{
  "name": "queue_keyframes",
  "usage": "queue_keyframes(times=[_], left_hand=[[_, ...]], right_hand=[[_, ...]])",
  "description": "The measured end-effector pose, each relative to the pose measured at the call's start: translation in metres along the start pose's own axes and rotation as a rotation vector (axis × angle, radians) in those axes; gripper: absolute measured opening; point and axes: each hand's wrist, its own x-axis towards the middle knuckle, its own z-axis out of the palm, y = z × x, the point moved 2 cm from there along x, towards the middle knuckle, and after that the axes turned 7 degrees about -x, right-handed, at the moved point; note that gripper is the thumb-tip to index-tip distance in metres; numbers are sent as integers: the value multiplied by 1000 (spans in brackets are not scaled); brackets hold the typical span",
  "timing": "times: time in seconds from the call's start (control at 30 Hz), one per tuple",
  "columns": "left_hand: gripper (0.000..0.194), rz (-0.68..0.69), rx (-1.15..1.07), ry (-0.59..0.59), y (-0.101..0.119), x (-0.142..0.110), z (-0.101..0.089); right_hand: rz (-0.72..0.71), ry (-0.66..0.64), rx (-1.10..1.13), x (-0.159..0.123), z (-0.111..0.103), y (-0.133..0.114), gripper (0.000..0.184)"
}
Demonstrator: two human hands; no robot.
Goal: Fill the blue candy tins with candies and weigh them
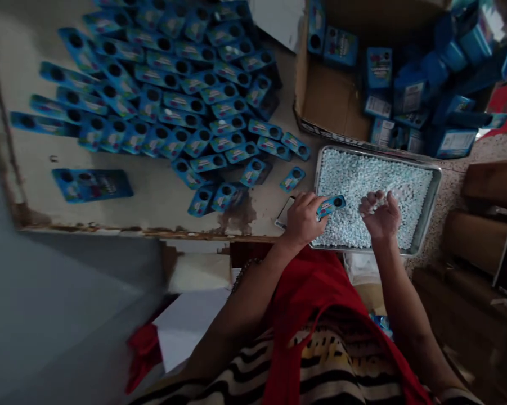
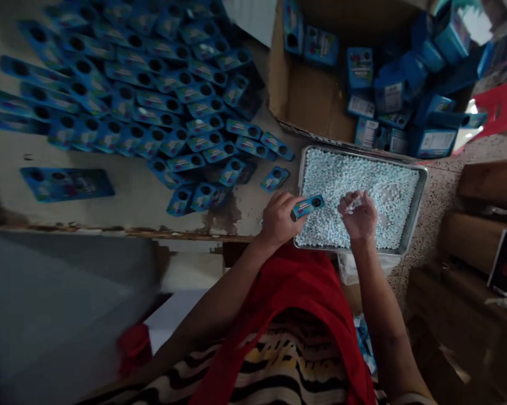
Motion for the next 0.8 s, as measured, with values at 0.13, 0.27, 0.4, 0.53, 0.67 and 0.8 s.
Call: queue_keyframes(times=[0.13, 0.27, 0.4, 0.53, 0.67, 0.8], left_hand=[[38, 30, 33, -94, 18, 10, 27], [34, 50, 60, -124, 29, 9, 33], [36, 54, 63, -124, 31, 11, 41], [37, 30, 14, -95, 17, 12, 49], [28, -34, -92, 68, -11, -12, 26], [28, -107, -66, 300, -56, -69, -29]], right_hand=[[-210, 16, -8, -5, 25, 3, 54], [-388, 65, -149, -7, 32, 18, 56], [-441, 136, -183, -2, 26, 30, 56], [-376, 213, -209, 16, -2, 30, 59], [-285, 279, -803, 19, -44, 11, 56], [-272, 257, -1051, -3, -66, -26, 15]])
